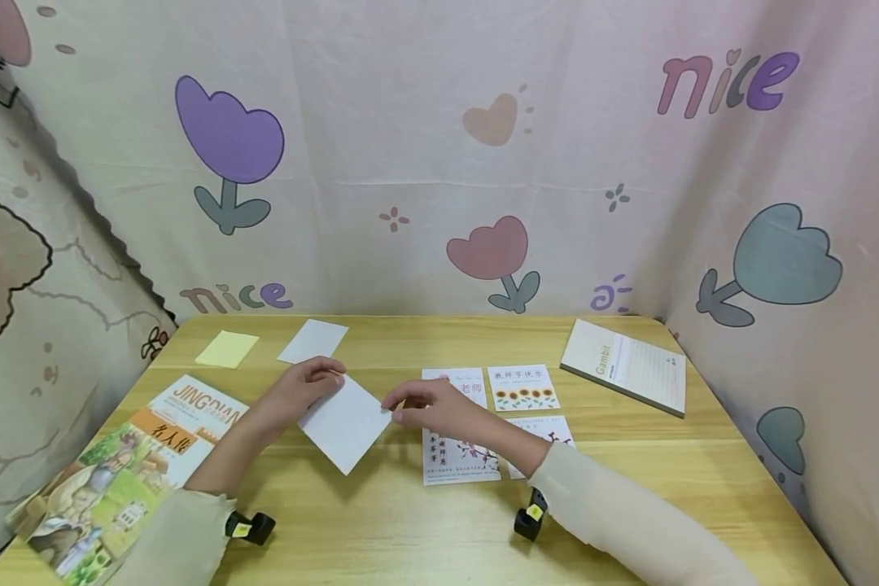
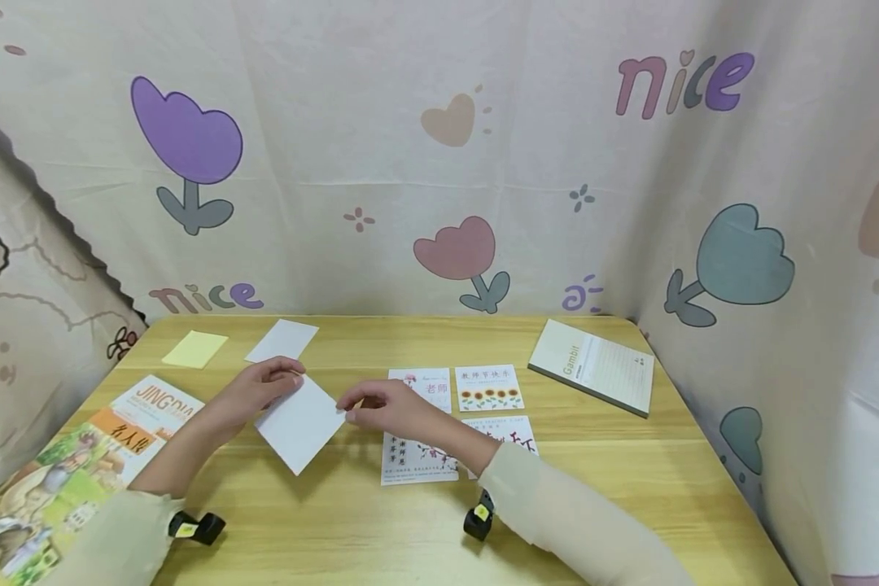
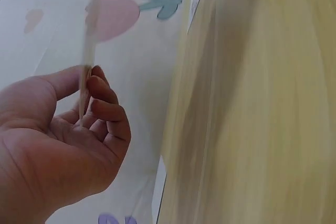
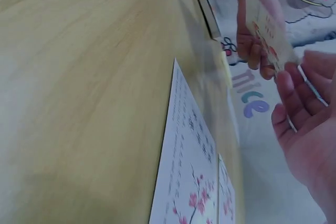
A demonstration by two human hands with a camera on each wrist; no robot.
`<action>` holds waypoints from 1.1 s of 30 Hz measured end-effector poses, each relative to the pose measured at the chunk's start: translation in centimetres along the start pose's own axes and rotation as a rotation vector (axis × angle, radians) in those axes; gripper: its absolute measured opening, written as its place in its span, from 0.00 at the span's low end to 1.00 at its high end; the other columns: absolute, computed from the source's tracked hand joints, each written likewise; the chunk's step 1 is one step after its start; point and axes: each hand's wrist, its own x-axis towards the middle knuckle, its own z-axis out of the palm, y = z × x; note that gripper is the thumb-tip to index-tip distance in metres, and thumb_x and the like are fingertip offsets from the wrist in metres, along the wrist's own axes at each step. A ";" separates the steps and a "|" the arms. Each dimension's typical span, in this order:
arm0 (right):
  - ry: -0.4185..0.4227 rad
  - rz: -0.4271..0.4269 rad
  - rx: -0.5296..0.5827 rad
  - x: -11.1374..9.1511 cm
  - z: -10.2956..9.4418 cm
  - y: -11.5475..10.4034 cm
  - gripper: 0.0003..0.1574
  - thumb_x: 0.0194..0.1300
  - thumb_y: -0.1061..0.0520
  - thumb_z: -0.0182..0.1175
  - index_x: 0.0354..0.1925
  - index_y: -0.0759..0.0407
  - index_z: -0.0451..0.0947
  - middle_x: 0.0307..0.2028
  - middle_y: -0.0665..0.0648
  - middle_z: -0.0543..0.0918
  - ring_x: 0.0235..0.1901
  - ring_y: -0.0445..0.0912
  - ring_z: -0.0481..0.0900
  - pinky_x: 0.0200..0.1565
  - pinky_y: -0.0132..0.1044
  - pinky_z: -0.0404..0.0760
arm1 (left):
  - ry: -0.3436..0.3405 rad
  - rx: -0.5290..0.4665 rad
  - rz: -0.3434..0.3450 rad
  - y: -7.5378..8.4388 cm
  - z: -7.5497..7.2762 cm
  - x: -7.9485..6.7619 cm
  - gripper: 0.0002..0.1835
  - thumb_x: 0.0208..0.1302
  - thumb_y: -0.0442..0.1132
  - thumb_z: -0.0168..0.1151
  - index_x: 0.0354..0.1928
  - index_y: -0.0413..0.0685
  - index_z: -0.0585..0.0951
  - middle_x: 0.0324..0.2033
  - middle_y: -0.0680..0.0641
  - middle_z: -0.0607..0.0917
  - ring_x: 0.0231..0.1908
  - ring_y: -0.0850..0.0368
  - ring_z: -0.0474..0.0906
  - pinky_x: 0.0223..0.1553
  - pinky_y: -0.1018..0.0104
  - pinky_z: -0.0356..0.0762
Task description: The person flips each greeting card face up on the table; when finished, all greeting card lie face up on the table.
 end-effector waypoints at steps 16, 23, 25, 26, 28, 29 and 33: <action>0.116 -0.151 0.034 -3.7 -2.1 0.1 0.14 0.70 0.58 0.63 0.53 0.51 0.81 0.48 0.56 0.82 0.41 0.43 0.78 0.43 0.36 0.80 | 0.018 -0.073 0.044 2.5 6.0 3.0 0.21 0.74 0.44 0.57 0.61 0.38 0.75 0.49 0.40 0.82 0.39 0.51 0.80 0.35 0.60 0.81; 0.186 -0.146 0.039 -5.0 -3.0 0.6 0.13 0.69 0.58 0.65 0.51 0.49 0.82 0.51 0.51 0.82 0.41 0.45 0.78 0.42 0.34 0.80 | 0.041 -0.065 0.058 3.7 7.9 3.9 0.17 0.74 0.44 0.58 0.60 0.47 0.78 0.52 0.43 0.82 0.42 0.50 0.80 0.37 0.62 0.80; 0.199 -0.147 0.047 -5.2 -3.3 0.7 0.12 0.68 0.58 0.65 0.50 0.49 0.82 0.51 0.51 0.82 0.41 0.45 0.78 0.42 0.34 0.80 | 0.051 -0.071 0.062 4.1 8.3 4.1 0.16 0.74 0.44 0.58 0.59 0.49 0.79 0.52 0.43 0.82 0.43 0.50 0.80 0.38 0.62 0.80; 0.205 -0.151 0.051 -5.3 -3.3 0.7 0.12 0.68 0.59 0.65 0.49 0.50 0.82 0.50 0.51 0.81 0.41 0.45 0.78 0.42 0.34 0.80 | 0.053 -0.075 0.065 4.3 8.5 4.2 0.16 0.74 0.44 0.58 0.59 0.50 0.79 0.52 0.43 0.82 0.43 0.50 0.80 0.38 0.62 0.80; 0.216 -0.163 0.052 -5.3 -3.5 0.8 0.11 0.68 0.60 0.65 0.48 0.50 0.83 0.49 0.51 0.82 0.41 0.45 0.77 0.41 0.34 0.79 | 0.051 -0.088 0.070 4.6 8.8 4.4 0.15 0.74 0.44 0.58 0.58 0.51 0.80 0.51 0.44 0.82 0.43 0.50 0.79 0.39 0.62 0.80; 0.220 -0.173 0.049 -5.3 -3.6 0.8 0.11 0.68 0.60 0.65 0.48 0.51 0.83 0.48 0.52 0.82 0.40 0.45 0.77 0.40 0.33 0.79 | 0.050 -0.093 0.072 4.7 9.0 4.5 0.15 0.74 0.43 0.58 0.58 0.51 0.80 0.51 0.44 0.82 0.43 0.50 0.79 0.39 0.62 0.80; 0.242 -0.204 0.037 -5.4 -4.0 0.7 0.10 0.67 0.62 0.65 0.47 0.53 0.83 0.46 0.53 0.82 0.39 0.45 0.77 0.40 0.33 0.79 | 0.046 -0.093 0.076 5.1 9.4 4.6 0.14 0.74 0.43 0.58 0.57 0.51 0.80 0.50 0.45 0.82 0.44 0.50 0.79 0.40 0.62 0.79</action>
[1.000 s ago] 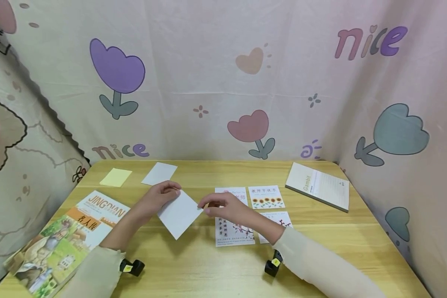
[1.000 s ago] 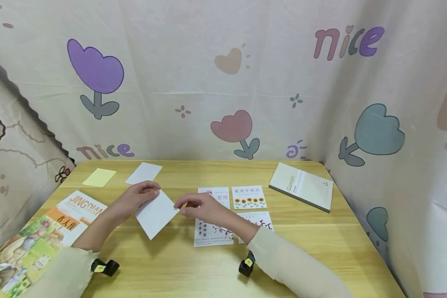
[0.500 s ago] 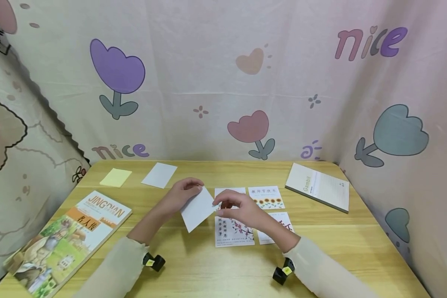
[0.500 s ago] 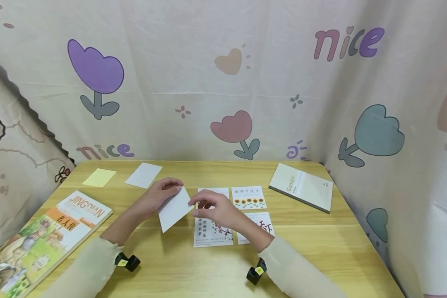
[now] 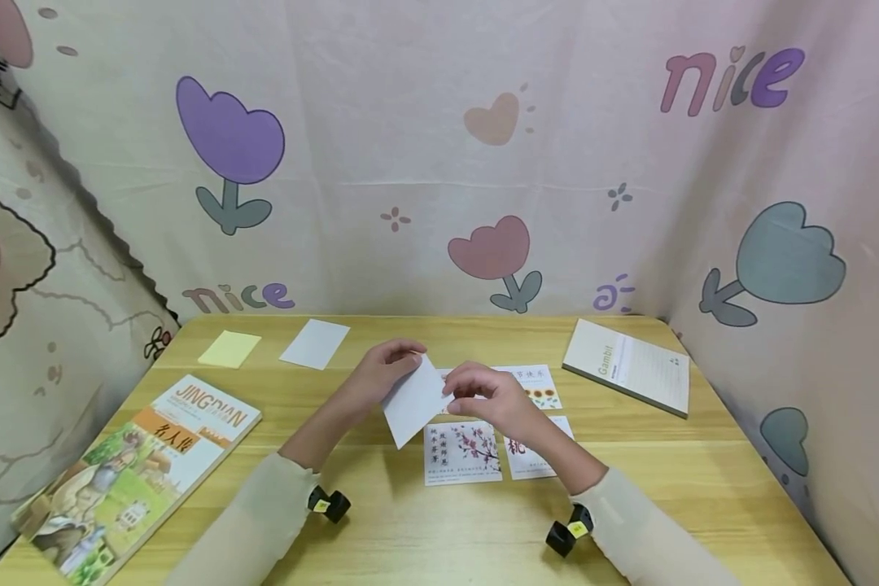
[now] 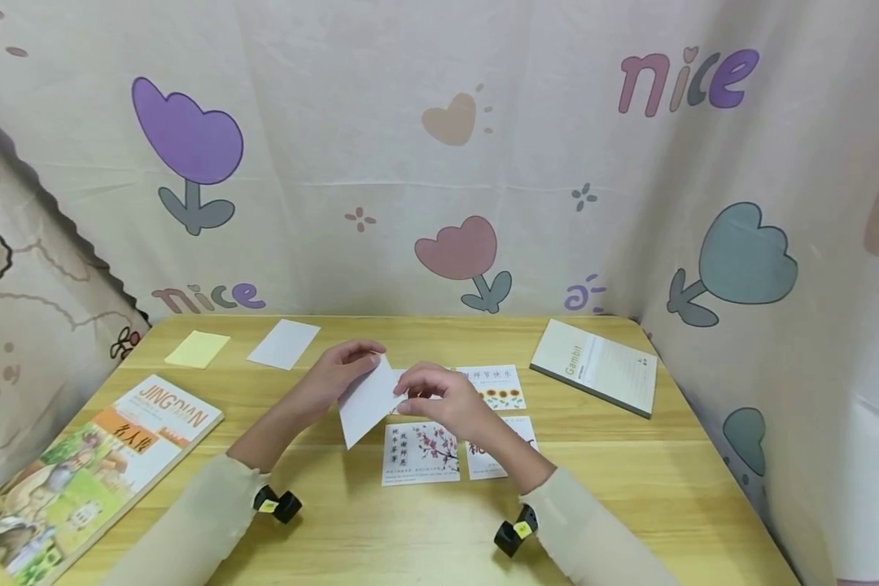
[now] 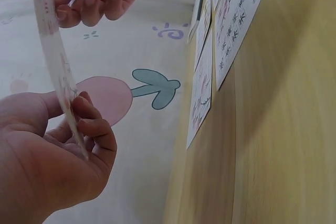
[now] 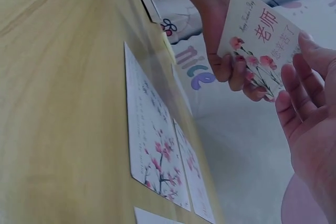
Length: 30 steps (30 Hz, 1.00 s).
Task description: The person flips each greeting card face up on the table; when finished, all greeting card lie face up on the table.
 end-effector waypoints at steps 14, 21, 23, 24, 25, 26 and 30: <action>0.077 0.034 -0.035 -0.2 -2.0 -1.2 0.09 0.66 0.62 0.66 0.45 0.54 0.84 0.48 0.55 0.82 0.41 0.46 0.78 0.42 0.34 0.80 | 0.092 0.180 0.269 2.1 -1.2 -1.8 0.13 0.72 0.45 0.61 0.55 0.54 0.80 0.54 0.44 0.82 0.48 0.50 0.78 0.48 0.56 0.77; 0.206 0.203 -0.047 -0.1 -3.4 -1.5 0.09 0.67 0.54 0.67 0.46 0.51 0.83 0.44 0.54 0.82 0.33 0.48 0.76 0.32 0.32 0.76 | -0.030 0.205 0.337 3.7 -0.3 -3.5 0.12 0.71 0.44 0.63 0.52 0.51 0.83 0.48 0.47 0.86 0.47 0.51 0.79 0.47 0.56 0.80; 0.229 0.248 -0.050 -0.1 -3.6 -1.6 0.11 0.67 0.51 0.68 0.47 0.48 0.83 0.41 0.55 0.82 0.30 0.48 0.74 0.29 0.33 0.75 | -0.064 0.192 0.330 3.9 0.2 -3.7 0.11 0.70 0.43 0.64 0.52 0.51 0.84 0.48 0.48 0.86 0.48 0.50 0.79 0.49 0.55 0.79; 0.237 0.269 -0.053 -0.1 -3.7 -1.6 0.11 0.67 0.49 0.68 0.47 0.47 0.83 0.39 0.55 0.81 0.29 0.48 0.74 0.28 0.33 0.75 | -0.081 0.186 0.329 3.9 0.4 -3.8 0.11 0.70 0.43 0.64 0.52 0.51 0.84 0.48 0.50 0.86 0.49 0.50 0.79 0.51 0.53 0.79; 0.246 0.284 -0.057 -0.1 -3.7 -1.7 0.12 0.67 0.48 0.67 0.47 0.47 0.82 0.38 0.56 0.81 0.29 0.48 0.74 0.28 0.34 0.75 | -0.100 0.177 0.329 3.9 0.6 -3.9 0.11 0.70 0.42 0.64 0.52 0.51 0.84 0.49 0.50 0.86 0.51 0.49 0.79 0.53 0.51 0.78; 0.255 0.297 -0.061 -0.1 -3.7 -1.7 0.13 0.67 0.47 0.68 0.48 0.48 0.82 0.37 0.56 0.81 0.29 0.48 0.74 0.27 0.34 0.75 | -0.119 0.167 0.333 3.9 0.7 -3.9 0.12 0.70 0.41 0.65 0.52 0.51 0.83 0.50 0.50 0.85 0.53 0.47 0.79 0.56 0.49 0.77; 0.280 0.328 -0.053 0.1 -3.4 -1.9 0.18 0.67 0.45 0.67 0.49 0.53 0.82 0.37 0.57 0.81 0.31 0.50 0.76 0.28 0.35 0.78 | -0.178 0.152 0.332 3.6 1.2 -3.9 0.13 0.69 0.41 0.65 0.54 0.52 0.83 0.55 0.50 0.84 0.60 0.46 0.76 0.65 0.40 0.69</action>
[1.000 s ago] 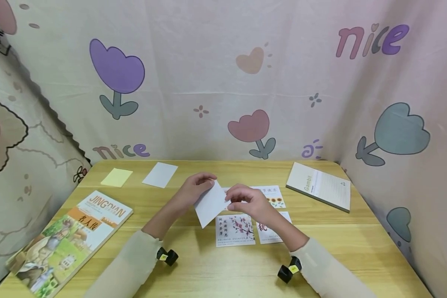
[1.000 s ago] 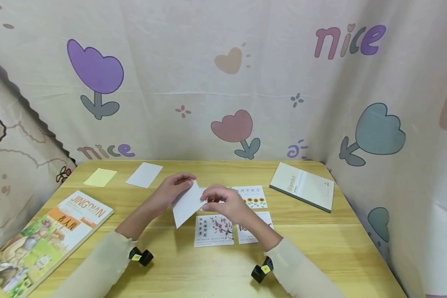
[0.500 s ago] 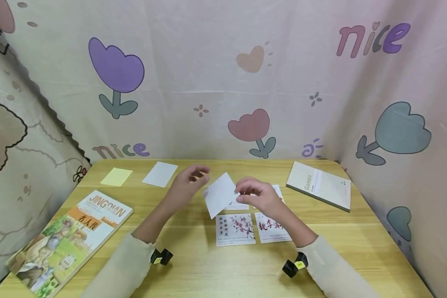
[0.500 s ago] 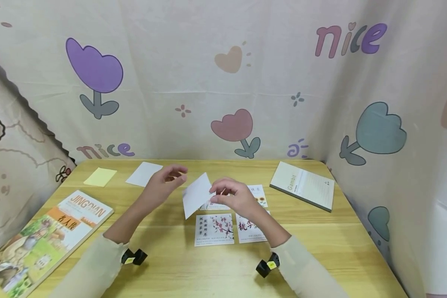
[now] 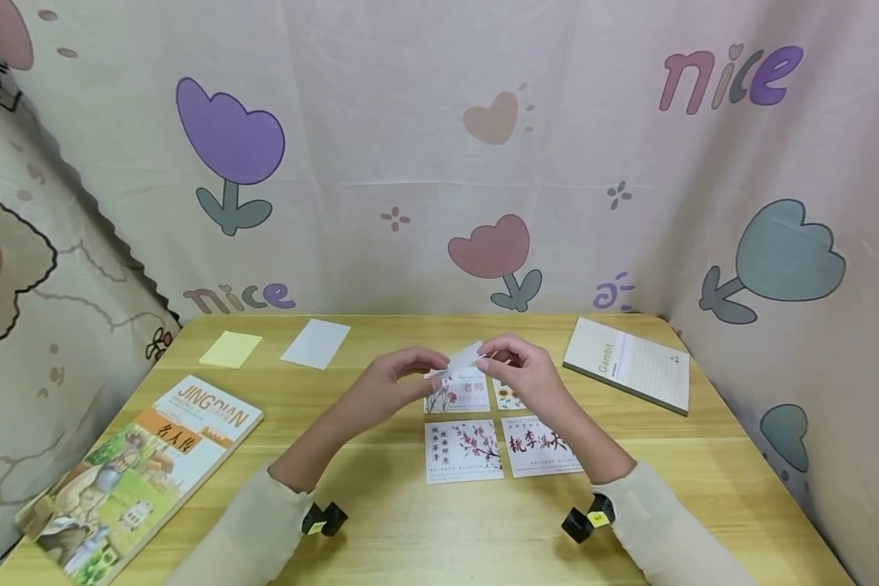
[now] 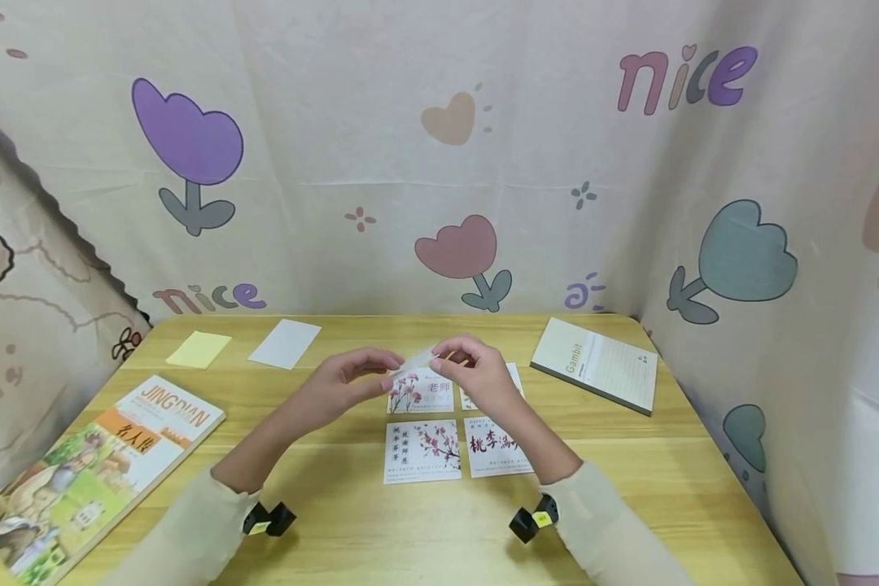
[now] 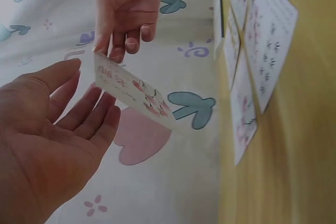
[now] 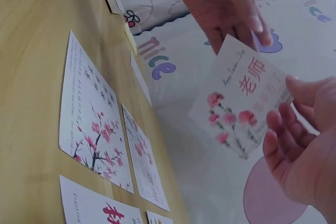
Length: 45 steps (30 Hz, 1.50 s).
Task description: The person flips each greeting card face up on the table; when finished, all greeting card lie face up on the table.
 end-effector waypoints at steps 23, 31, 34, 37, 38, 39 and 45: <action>0.030 0.009 -0.034 -0.3 1.2 -0.3 0.14 0.69 0.50 0.65 0.49 0.53 0.83 0.38 0.57 0.81 0.36 0.52 0.75 0.32 0.31 0.75 | 0.096 0.121 -0.025 -1.0 1.1 0.0 0.10 0.71 0.34 0.61 0.50 0.51 0.83 0.46 0.51 0.86 0.45 0.53 0.82 0.48 0.64 0.82; 0.050 0.001 -0.036 -0.3 1.2 -0.5 0.15 0.69 0.51 0.65 0.51 0.53 0.82 0.37 0.57 0.80 0.33 0.50 0.75 0.31 0.32 0.76 | 0.136 0.102 -0.038 -1.0 0.7 0.0 0.11 0.72 0.34 0.60 0.52 0.49 0.83 0.46 0.50 0.85 0.44 0.53 0.81 0.46 0.65 0.82; 0.052 -0.012 -0.040 -0.4 1.0 -0.6 0.16 0.69 0.52 0.65 0.53 0.54 0.82 0.37 0.57 0.80 0.31 0.50 0.75 0.30 0.36 0.78 | 0.147 0.091 -0.043 -1.2 0.4 0.1 0.11 0.72 0.34 0.59 0.53 0.50 0.83 0.47 0.50 0.85 0.44 0.53 0.81 0.46 0.65 0.82; 0.059 -0.030 -0.059 -0.4 0.7 -0.5 0.16 0.69 0.51 0.64 0.53 0.53 0.82 0.38 0.56 0.81 0.32 0.50 0.76 0.31 0.36 0.79 | 0.169 0.058 -0.060 -1.4 0.0 0.2 0.12 0.72 0.34 0.59 0.53 0.50 0.83 0.48 0.49 0.85 0.46 0.53 0.81 0.47 0.64 0.82; 0.065 -0.037 -0.067 -0.4 0.5 -0.5 0.16 0.69 0.51 0.64 0.53 0.53 0.82 0.38 0.55 0.81 0.33 0.50 0.76 0.31 0.36 0.79 | 0.181 0.040 -0.066 -1.5 -0.1 0.3 0.12 0.72 0.34 0.59 0.54 0.51 0.83 0.48 0.49 0.85 0.46 0.52 0.81 0.47 0.63 0.82; 0.072 -0.043 -0.072 -0.4 0.4 -0.5 0.16 0.69 0.51 0.64 0.53 0.53 0.82 0.38 0.55 0.81 0.33 0.50 0.76 0.30 0.36 0.79 | 0.195 0.023 -0.073 -1.7 -0.3 0.4 0.12 0.72 0.34 0.59 0.54 0.51 0.83 0.49 0.49 0.85 0.46 0.52 0.81 0.48 0.63 0.82; 0.108 -0.051 -0.080 -0.4 -0.4 0.0 0.13 0.69 0.52 0.65 0.50 0.51 0.82 0.41 0.54 0.83 0.40 0.49 0.77 0.36 0.34 0.79 | 0.256 -0.075 -0.100 -2.3 -1.4 0.7 0.13 0.71 0.33 0.60 0.55 0.50 0.82 0.52 0.47 0.84 0.50 0.50 0.80 0.49 0.67 0.82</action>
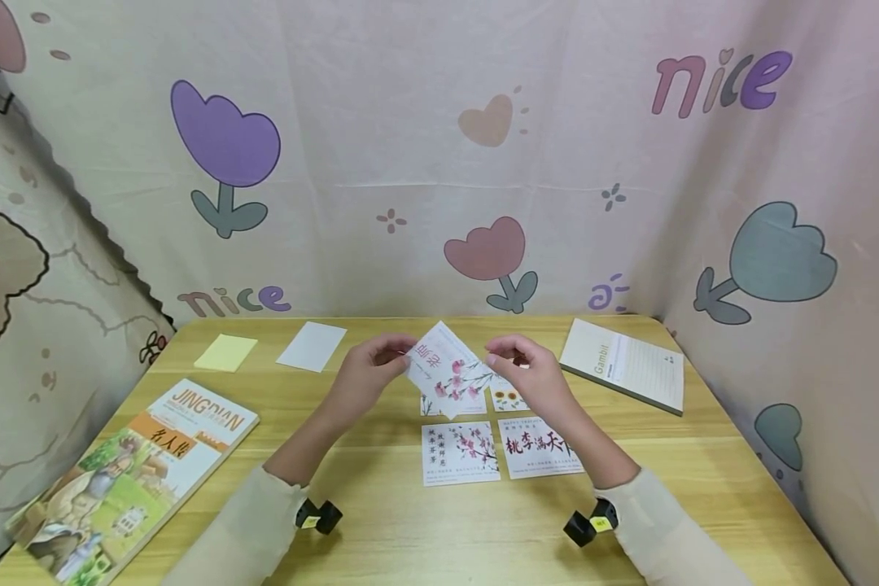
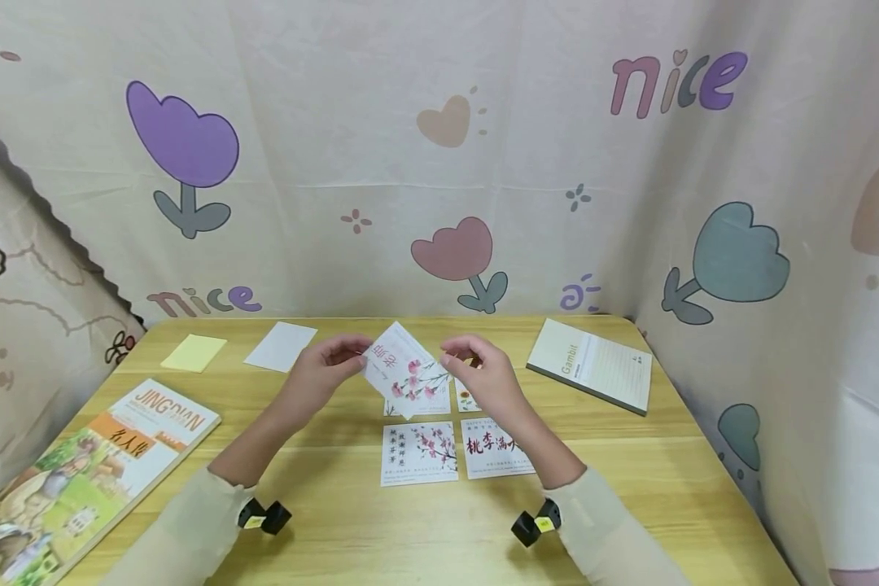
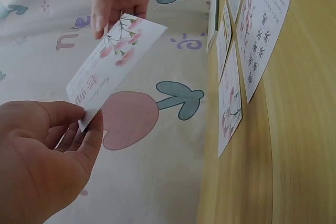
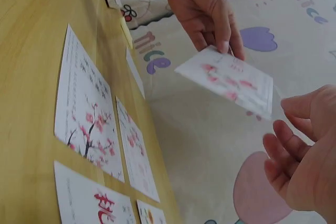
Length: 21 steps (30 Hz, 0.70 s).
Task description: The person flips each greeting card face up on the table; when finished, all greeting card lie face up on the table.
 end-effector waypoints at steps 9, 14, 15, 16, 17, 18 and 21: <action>-0.155 0.027 0.086 -0.5 0.5 0.2 0.15 0.70 0.53 0.64 0.54 0.50 0.80 0.45 0.56 0.84 0.42 0.51 0.83 0.42 0.40 0.84 | -0.080 0.061 -0.019 0.2 0.9 -0.5 0.11 0.72 0.34 0.58 0.50 0.51 0.85 0.50 0.49 0.84 0.46 0.51 0.79 0.48 0.63 0.81; -0.243 -0.014 0.063 -0.8 1.2 0.2 0.13 0.71 0.53 0.63 0.52 0.51 0.81 0.45 0.54 0.85 0.40 0.54 0.81 0.41 0.38 0.82 | -0.144 0.140 0.001 0.6 2.2 -1.1 0.11 0.70 0.33 0.59 0.48 0.52 0.86 0.46 0.51 0.85 0.40 0.52 0.77 0.40 0.68 0.78; -0.256 -0.017 0.054 -0.9 1.3 0.2 0.12 0.71 0.53 0.63 0.51 0.51 0.82 0.45 0.53 0.85 0.39 0.53 0.81 0.41 0.38 0.82 | -0.158 0.142 0.004 0.7 2.4 -1.2 0.11 0.70 0.33 0.59 0.48 0.51 0.86 0.46 0.51 0.86 0.40 0.53 0.76 0.39 0.68 0.77; -0.273 -0.018 0.048 -0.9 1.4 0.2 0.11 0.71 0.53 0.63 0.50 0.51 0.82 0.45 0.53 0.85 0.40 0.52 0.81 0.42 0.38 0.82 | -0.172 0.138 0.004 0.8 2.5 -1.3 0.11 0.70 0.33 0.59 0.48 0.51 0.86 0.46 0.51 0.86 0.39 0.53 0.76 0.39 0.69 0.77; -0.290 -0.020 0.041 -1.0 1.5 0.2 0.10 0.71 0.54 0.63 0.49 0.51 0.83 0.45 0.52 0.85 0.40 0.50 0.82 0.43 0.39 0.83 | -0.183 0.132 0.003 0.9 2.7 -1.3 0.11 0.70 0.33 0.59 0.48 0.51 0.86 0.45 0.50 0.86 0.39 0.53 0.76 0.38 0.69 0.77; -0.308 -0.022 0.031 -1.0 1.6 0.2 0.09 0.71 0.54 0.62 0.48 0.49 0.83 0.45 0.51 0.86 0.41 0.48 0.82 0.45 0.39 0.83 | -0.192 0.127 0.002 1.0 2.8 -1.4 0.11 0.70 0.33 0.58 0.48 0.51 0.86 0.45 0.50 0.86 0.39 0.53 0.76 0.38 0.69 0.77; -0.354 -0.053 -0.014 -1.1 1.6 0.2 0.08 0.72 0.56 0.61 0.46 0.48 0.85 0.44 0.49 0.86 0.41 0.45 0.82 0.45 0.37 0.83 | -0.215 0.110 -0.005 1.2 3.0 -1.5 0.11 0.70 0.33 0.58 0.48 0.52 0.85 0.45 0.50 0.86 0.39 0.52 0.76 0.38 0.69 0.77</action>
